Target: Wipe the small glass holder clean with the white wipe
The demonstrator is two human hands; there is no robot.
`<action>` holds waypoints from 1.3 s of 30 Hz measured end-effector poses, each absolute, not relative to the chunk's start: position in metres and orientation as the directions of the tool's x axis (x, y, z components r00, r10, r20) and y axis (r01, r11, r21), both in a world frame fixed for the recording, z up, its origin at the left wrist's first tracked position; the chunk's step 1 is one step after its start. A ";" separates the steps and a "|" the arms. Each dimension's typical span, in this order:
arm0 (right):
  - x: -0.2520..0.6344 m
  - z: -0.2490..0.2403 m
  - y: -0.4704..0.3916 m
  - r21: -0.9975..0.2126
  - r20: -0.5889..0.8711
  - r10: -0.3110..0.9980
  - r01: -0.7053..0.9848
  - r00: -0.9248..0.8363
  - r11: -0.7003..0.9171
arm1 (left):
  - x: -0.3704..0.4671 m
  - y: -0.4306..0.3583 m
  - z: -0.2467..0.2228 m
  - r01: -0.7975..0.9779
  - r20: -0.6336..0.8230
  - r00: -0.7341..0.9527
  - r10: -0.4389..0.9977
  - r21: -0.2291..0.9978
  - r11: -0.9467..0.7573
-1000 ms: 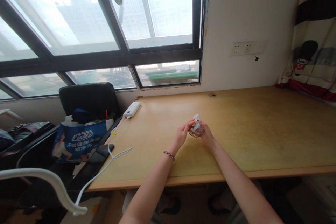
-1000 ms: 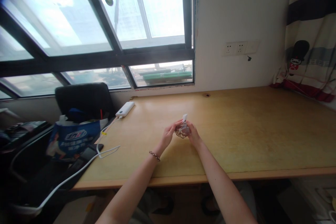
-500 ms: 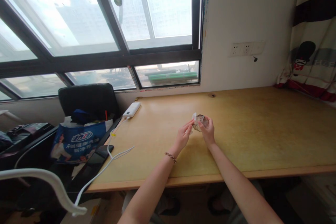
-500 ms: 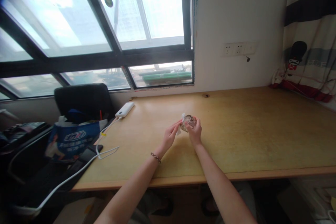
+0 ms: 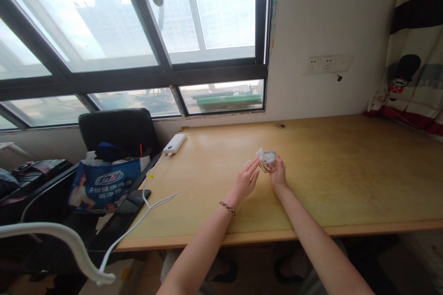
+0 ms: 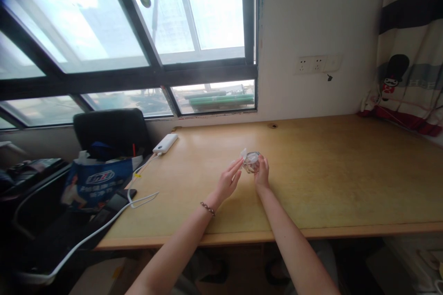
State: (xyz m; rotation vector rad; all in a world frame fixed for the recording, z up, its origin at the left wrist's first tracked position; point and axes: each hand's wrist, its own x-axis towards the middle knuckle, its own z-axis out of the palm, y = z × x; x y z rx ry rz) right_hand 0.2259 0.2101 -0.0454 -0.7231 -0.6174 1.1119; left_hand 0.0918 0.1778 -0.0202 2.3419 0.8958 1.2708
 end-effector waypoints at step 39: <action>0.220 -0.044 0.206 -0.614 -0.050 0.987 -0.784 0.153 0.091 | 0.089 0.174 -0.019 0.305 0.683 0.531 0.502 0.398 -0.865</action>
